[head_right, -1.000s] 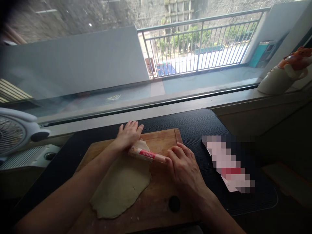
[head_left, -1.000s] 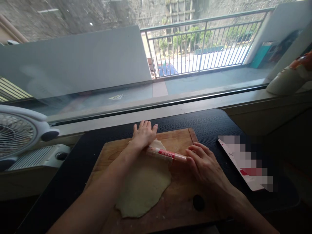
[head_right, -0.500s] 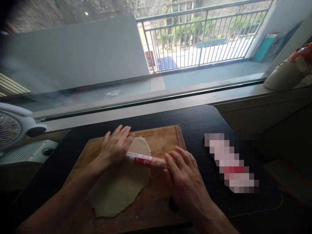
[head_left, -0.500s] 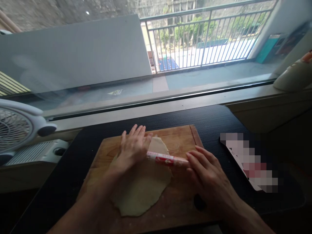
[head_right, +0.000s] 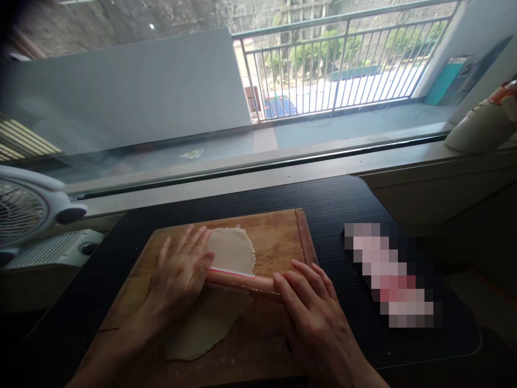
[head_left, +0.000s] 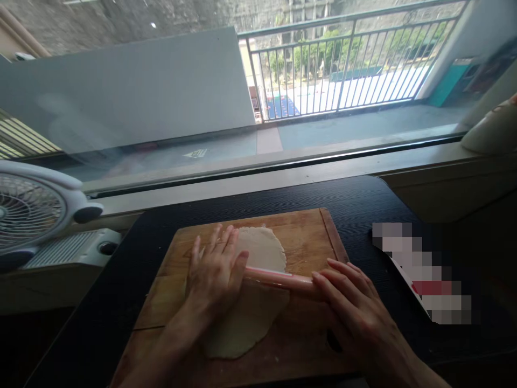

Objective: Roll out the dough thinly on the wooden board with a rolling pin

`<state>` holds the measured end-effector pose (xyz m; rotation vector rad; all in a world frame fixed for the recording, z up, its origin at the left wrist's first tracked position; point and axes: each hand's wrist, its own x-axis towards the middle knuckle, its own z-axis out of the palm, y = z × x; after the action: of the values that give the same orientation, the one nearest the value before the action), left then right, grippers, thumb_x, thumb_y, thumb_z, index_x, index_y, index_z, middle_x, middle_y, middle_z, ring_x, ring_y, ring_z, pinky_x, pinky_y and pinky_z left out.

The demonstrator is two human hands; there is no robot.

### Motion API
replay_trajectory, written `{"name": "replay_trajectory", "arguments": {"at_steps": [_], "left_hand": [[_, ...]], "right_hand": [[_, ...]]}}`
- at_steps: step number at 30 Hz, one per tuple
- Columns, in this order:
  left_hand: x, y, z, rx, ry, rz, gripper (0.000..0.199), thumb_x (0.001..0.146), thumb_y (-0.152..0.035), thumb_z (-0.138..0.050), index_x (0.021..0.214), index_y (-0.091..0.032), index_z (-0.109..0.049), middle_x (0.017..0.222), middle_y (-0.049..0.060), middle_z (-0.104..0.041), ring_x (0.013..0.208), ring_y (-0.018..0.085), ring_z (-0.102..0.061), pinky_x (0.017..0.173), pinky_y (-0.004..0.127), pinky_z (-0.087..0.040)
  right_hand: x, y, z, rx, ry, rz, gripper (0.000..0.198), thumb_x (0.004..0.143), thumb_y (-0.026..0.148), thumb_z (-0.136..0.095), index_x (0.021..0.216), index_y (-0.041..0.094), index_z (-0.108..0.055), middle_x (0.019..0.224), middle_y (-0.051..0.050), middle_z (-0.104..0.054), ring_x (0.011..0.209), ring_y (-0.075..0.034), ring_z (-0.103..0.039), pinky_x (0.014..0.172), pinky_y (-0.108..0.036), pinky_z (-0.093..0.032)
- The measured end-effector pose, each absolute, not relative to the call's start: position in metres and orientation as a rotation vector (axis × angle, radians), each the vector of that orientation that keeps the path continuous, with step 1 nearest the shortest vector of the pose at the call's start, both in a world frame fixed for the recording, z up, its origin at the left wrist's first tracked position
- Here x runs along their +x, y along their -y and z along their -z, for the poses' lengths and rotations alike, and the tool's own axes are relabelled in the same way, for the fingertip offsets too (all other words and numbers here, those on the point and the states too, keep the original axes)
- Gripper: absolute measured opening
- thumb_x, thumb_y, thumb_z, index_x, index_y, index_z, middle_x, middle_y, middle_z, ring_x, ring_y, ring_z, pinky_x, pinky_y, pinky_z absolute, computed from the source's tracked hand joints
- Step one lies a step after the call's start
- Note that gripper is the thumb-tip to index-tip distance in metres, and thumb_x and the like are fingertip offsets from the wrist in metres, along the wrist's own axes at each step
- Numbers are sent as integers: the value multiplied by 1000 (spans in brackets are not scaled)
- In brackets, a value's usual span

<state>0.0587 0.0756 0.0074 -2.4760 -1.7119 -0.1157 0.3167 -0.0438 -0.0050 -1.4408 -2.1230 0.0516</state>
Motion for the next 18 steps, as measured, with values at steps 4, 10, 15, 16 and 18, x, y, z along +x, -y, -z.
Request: {"name": "replay_trajectory", "arguments": {"at_steps": [4,10,15,16,18], "left_hand": [[68,-102,-7,-2498,1743,125,59,94,-46,-17,137,-15,-43,145,8,-40,139,26,-23,112,54,-13],[119,-204,-9,-2431,1885,244,61,94,-47,-16,128,-11,-51,138,12,-49,138,28,-25,109,58,-17],[103,-166,-11,-2406,1818,337,57,95,-43,-15,131,-13,-48,138,10,-50,138,25,-27,111,53,-17],[94,-146,-10,-2425,1809,324,57,96,-43,-14,132,-15,-48,138,8,-50,137,25,-29,111,52,-18],[77,-106,-9,-2490,1639,277,57,94,-47,-21,135,-16,-44,142,8,-44,139,26,-24,112,53,-14]], "right_hand": [[327,18,0,-1521,2146,-59,31,93,24,-45,122,20,-53,126,-8,-55,130,-26,-36,106,-48,-31],[336,-44,-3,-1750,2093,1,30,97,30,-35,101,20,-63,123,-7,-57,131,-28,-34,106,-50,-27],[330,-17,5,-1693,2194,42,37,96,27,-34,129,18,-48,134,-9,-51,135,-25,-30,109,-46,-26],[329,-6,7,-1664,2237,63,41,96,25,-34,136,16,-41,139,-10,-46,137,-24,-27,110,-45,-24],[330,12,9,-1606,2322,99,50,95,25,-36,143,13,-28,148,-12,-34,140,-24,-21,111,-45,-21]]}}
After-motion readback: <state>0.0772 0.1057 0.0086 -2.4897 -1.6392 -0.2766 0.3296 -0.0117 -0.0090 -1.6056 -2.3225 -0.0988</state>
